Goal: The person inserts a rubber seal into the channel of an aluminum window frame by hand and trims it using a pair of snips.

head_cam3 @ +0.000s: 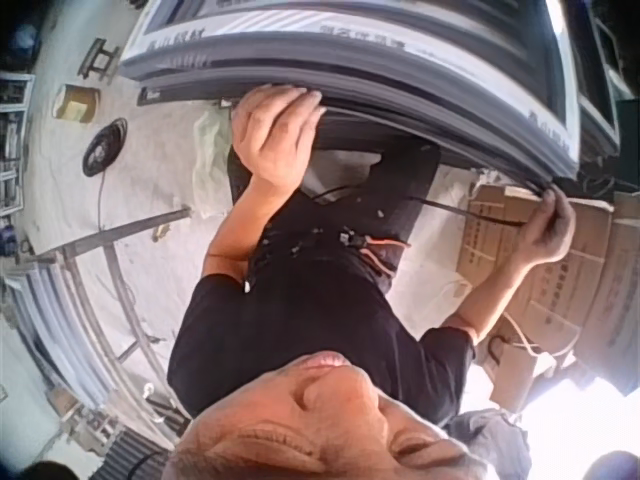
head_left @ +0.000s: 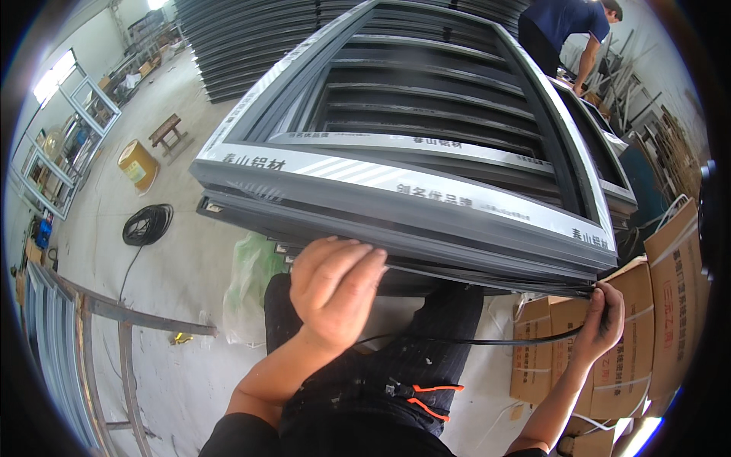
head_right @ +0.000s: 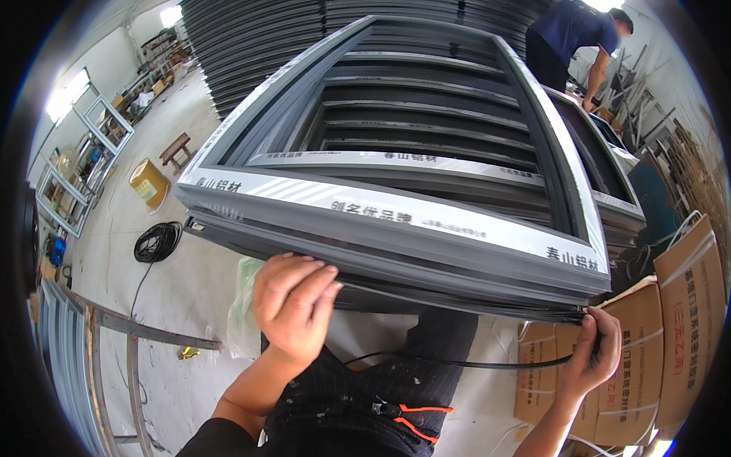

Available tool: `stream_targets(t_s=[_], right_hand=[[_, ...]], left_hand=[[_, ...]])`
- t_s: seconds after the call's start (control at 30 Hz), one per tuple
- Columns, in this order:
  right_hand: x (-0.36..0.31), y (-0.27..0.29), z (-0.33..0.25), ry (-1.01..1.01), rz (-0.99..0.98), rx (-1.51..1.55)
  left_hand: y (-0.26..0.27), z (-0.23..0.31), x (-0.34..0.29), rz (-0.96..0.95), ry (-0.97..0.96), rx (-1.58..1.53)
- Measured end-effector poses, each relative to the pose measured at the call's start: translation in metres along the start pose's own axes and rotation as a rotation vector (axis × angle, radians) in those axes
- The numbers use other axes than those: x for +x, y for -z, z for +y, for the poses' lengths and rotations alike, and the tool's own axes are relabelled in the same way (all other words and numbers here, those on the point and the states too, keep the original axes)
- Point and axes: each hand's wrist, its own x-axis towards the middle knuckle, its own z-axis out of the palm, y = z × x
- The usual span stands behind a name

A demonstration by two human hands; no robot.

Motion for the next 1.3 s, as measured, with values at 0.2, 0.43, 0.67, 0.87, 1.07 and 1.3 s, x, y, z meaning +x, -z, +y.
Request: stream_targets(t_s=[0.2,0.43,0.67,0.87,1.07,1.3], right_hand=[[0.003,0.0,-0.004,-0.032,-0.053,0.087],[0.007,0.007,0.0,-0.039,-0.121,0.149],[0.014,0.009,0.008,-0.216,-0.253,0.438],[0.016,0.015,0.01,-0.265,-0.292,0.514],[0.016,0.016,0.014,-0.232,-0.294,0.479],[0.012,0.01,0.011,-0.194,-0.284,0.351]], left_hand=[[-0.036,0.025,-0.006,0.091,-0.075,-0.111],[-0.03,0.035,-0.003,0.01,-0.038,-0.095],[-0.059,0.061,-0.003,0.077,-0.052,-0.118],[-0.051,0.081,0.01,-0.065,0.002,-0.132],[-0.078,0.103,0.003,-0.032,-0.034,-0.244],[-0.045,0.046,-0.007,-0.031,-0.144,-0.166]])
